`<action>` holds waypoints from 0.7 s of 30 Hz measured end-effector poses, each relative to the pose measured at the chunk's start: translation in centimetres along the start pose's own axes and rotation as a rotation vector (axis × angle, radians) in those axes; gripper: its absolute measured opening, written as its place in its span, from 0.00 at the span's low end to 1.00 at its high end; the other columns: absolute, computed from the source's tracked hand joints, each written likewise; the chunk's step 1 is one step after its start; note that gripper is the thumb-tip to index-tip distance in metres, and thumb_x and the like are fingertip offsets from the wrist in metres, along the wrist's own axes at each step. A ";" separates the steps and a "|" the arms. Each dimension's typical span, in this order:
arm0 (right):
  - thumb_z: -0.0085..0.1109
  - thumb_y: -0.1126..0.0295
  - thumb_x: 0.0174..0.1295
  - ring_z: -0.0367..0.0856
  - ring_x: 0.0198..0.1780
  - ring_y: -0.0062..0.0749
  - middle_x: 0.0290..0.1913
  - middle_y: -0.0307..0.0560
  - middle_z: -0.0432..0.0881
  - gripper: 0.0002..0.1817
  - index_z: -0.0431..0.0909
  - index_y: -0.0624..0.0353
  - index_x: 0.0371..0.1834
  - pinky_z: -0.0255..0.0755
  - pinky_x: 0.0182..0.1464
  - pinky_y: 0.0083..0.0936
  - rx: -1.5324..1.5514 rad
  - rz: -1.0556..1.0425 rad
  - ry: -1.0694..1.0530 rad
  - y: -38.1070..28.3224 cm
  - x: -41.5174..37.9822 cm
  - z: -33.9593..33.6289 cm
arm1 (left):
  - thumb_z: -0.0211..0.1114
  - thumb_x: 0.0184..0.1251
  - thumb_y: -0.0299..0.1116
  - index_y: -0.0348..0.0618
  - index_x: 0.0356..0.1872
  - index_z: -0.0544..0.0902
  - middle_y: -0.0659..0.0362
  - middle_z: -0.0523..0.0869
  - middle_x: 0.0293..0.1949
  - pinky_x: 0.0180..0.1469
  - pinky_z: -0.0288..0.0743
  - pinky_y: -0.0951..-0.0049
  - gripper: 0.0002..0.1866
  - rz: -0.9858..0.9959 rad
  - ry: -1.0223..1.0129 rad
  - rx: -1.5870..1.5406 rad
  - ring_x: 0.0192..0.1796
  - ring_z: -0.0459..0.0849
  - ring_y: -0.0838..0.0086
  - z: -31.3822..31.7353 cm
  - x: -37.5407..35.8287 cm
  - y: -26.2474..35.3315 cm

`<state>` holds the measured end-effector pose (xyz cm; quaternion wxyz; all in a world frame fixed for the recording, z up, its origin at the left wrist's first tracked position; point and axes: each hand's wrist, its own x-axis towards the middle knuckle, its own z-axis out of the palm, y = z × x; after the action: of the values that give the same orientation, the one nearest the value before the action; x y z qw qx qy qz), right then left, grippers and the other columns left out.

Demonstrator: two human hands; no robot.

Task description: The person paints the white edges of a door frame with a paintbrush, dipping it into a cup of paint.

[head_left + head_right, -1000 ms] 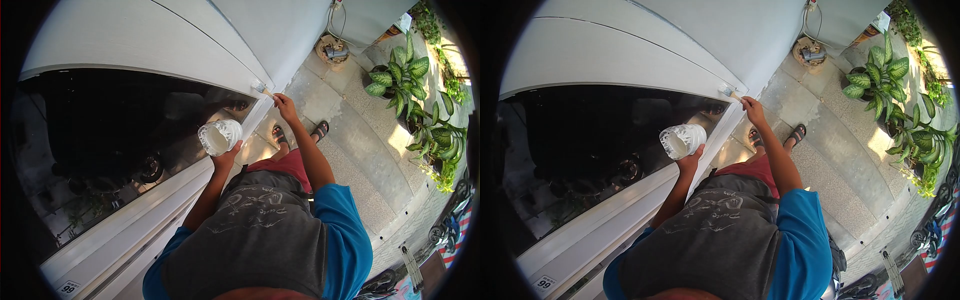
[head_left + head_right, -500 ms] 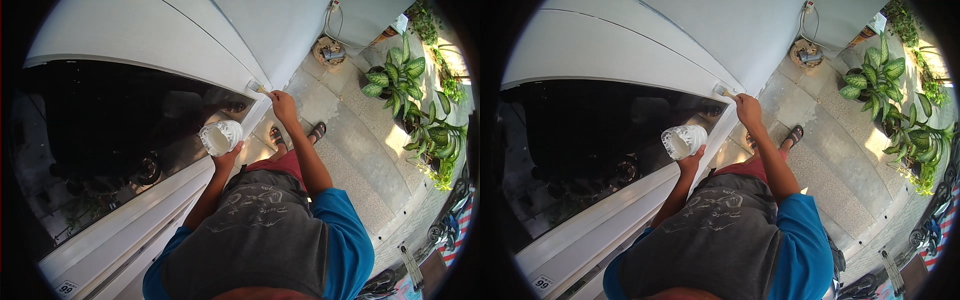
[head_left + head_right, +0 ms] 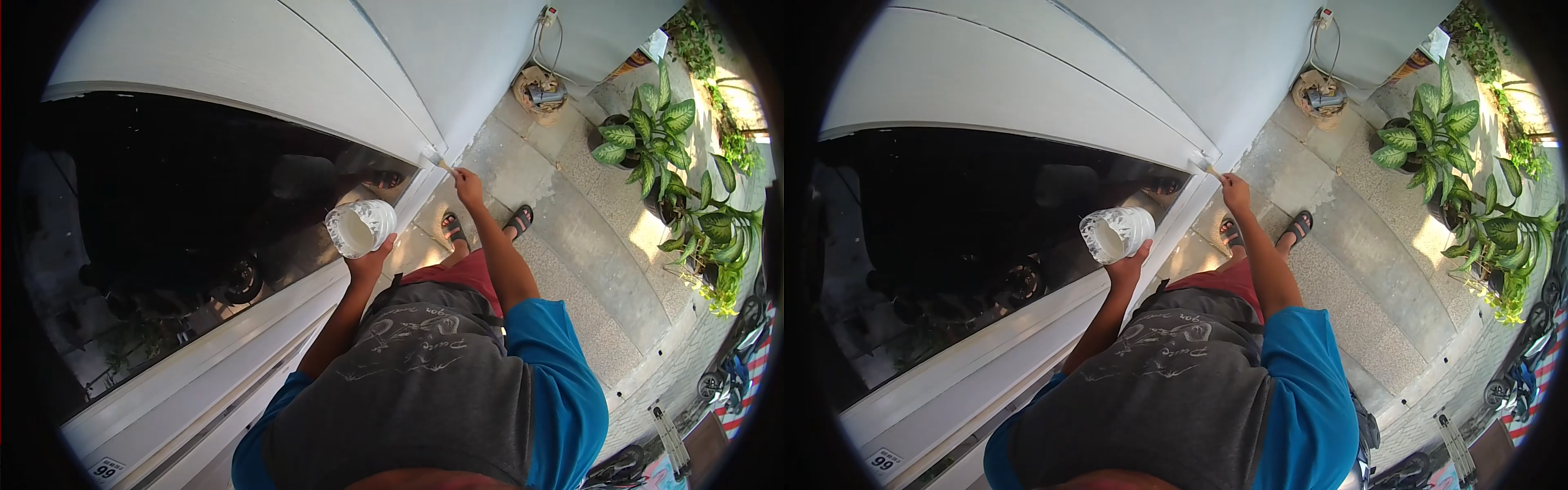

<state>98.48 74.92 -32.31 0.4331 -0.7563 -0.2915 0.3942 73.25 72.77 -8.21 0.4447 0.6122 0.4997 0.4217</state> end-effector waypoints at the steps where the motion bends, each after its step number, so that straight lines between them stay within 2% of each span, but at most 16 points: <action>1: 0.59 0.63 0.70 0.81 0.30 0.27 0.27 0.46 0.84 0.14 0.86 0.63 0.47 0.73 0.36 0.26 0.001 0.002 -0.002 0.4 -0.1 0.2 | 0.82 0.50 0.26 0.35 0.66 0.71 0.54 0.82 0.59 0.64 0.73 0.66 0.40 0.012 -0.013 0.052 0.60 0.81 0.67 -0.2 0.0 -0.1; 3: 0.58 0.60 0.68 0.87 0.41 0.51 0.37 0.60 0.87 0.16 0.87 0.60 0.45 0.78 0.44 0.41 -0.198 0.060 0.053 1.2 -0.4 0.6 | 0.83 0.50 0.26 0.35 0.66 0.72 0.54 0.82 0.58 0.63 0.74 0.67 0.40 0.021 -0.030 0.104 0.60 0.81 0.67 -0.4 -0.2 -0.5; 4: 0.58 0.60 0.68 0.87 0.41 0.51 0.37 0.60 0.87 0.16 0.87 0.60 0.45 0.78 0.44 0.41 -0.198 0.061 0.053 0.2 -0.5 0.5 | 0.83 0.49 0.26 0.35 0.66 0.72 0.54 0.82 0.59 0.64 0.73 0.66 0.41 0.007 -0.023 0.074 0.60 0.81 0.67 -0.3 -0.2 -0.5; 6: 0.59 0.61 0.68 0.85 0.33 0.52 0.32 0.59 0.86 0.15 0.88 0.59 0.44 0.75 0.38 0.40 -0.184 -0.066 0.073 -5.1 -1.7 -0.4 | 0.83 0.49 0.25 0.35 0.66 0.72 0.54 0.82 0.59 0.64 0.73 0.66 0.41 -0.013 -0.011 0.046 0.60 0.81 0.67 -0.4 -0.4 -0.6; 8: 0.59 0.61 0.70 0.83 0.30 0.40 0.28 0.51 0.86 0.15 0.87 0.63 0.46 0.74 0.36 0.33 -0.144 -0.099 0.011 -12.1 -4.2 -3.1 | 0.82 0.48 0.25 0.35 0.66 0.71 0.54 0.82 0.59 0.64 0.73 0.66 0.41 -0.011 -0.032 0.126 0.60 0.81 0.67 -0.4 -0.3 -0.7; 9: 0.59 0.61 0.70 0.83 0.30 0.40 0.28 0.51 0.86 0.15 0.87 0.63 0.46 0.74 0.36 0.33 -0.145 -0.099 0.011 -15.9 -6.2 -5.0 | 0.82 0.48 0.25 0.35 0.66 0.71 0.54 0.82 0.59 0.64 0.73 0.66 0.41 -0.012 -0.032 0.125 0.60 0.81 0.67 -0.4 -0.2 -0.7; 11: 0.58 0.63 0.72 0.80 0.30 0.27 0.26 0.42 0.82 0.14 0.86 0.63 0.48 0.73 0.37 0.26 0.426 -0.128 -0.079 -21.4 -9.6 -7.8 | 0.82 0.48 0.24 0.35 0.67 0.70 0.54 0.82 0.59 0.65 0.72 0.66 0.42 0.016 -0.020 0.119 0.61 0.81 0.67 -0.3 -0.2 -0.6; 12: 0.58 0.63 0.72 0.80 0.30 0.27 0.26 0.42 0.82 0.14 0.86 0.63 0.48 0.73 0.37 0.26 0.423 -0.128 -0.079 -21.5 -9.6 -7.5 | 0.82 0.48 0.24 0.35 0.67 0.70 0.54 0.82 0.59 0.65 0.72 0.66 0.42 0.014 -0.019 0.116 0.61 0.81 0.67 -0.3 -0.2 -0.6; 14: 0.59 0.64 0.73 0.71 0.30 0.16 0.25 0.33 0.75 0.14 0.85 0.65 0.49 0.67 0.34 0.18 0.523 -0.311 -0.028 -21.4 -8.8 -6.7 | 0.82 0.48 0.24 0.35 0.68 0.70 0.54 0.81 0.60 0.66 0.71 0.66 0.43 -0.006 -0.021 0.097 0.62 0.80 0.67 -0.3 -0.2 -0.5; 15: 0.59 0.64 0.73 0.71 0.30 0.16 0.25 0.33 0.75 0.14 0.85 0.65 0.49 0.67 0.34 0.18 0.522 -0.313 -0.027 -19.7 -7.5 -5.7 | 0.82 0.48 0.24 0.35 0.68 0.70 0.54 0.81 0.60 0.66 0.71 0.66 0.43 -0.004 -0.020 0.096 0.62 0.80 0.67 -0.2 -0.2 -0.4; 18: 0.60 0.62 0.73 0.71 0.30 0.16 0.24 0.35 0.75 0.15 0.85 0.64 0.49 0.67 0.34 0.19 0.538 -0.292 -0.071 -9.9 -3.2 -1.5 | 0.81 0.50 0.24 0.35 0.68 0.70 0.53 0.81 0.61 0.66 0.71 0.66 0.42 -0.012 -0.035 0.052 0.62 0.80 0.67 0.0 0.1 -0.1; 20: 0.60 0.63 0.72 0.79 0.29 0.27 0.27 0.41 0.83 0.15 0.85 0.65 0.48 0.73 0.36 0.25 0.287 -0.085 -0.049 -4.1 -1.8 -0.2 | 0.81 0.51 0.25 0.35 0.67 0.71 0.54 0.81 0.60 0.66 0.71 0.66 0.41 -0.014 -0.032 0.072 0.62 0.80 0.67 -0.2 -0.1 -0.4; 21: 0.60 0.63 0.72 0.79 0.29 0.27 0.27 0.41 0.83 0.15 0.85 0.65 0.48 0.73 0.36 0.25 0.290 -0.088 -0.049 -1.7 -1.3 0.3 | 0.81 0.51 0.25 0.35 0.67 0.71 0.54 0.81 0.60 0.66 0.71 0.66 0.41 -0.009 -0.032 0.074 0.62 0.80 0.67 -0.3 -0.1 -0.5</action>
<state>97.35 74.82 -30.44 0.5476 -0.6623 -0.2749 0.4311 72.83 72.74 -8.66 0.4317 0.6325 0.5106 0.3910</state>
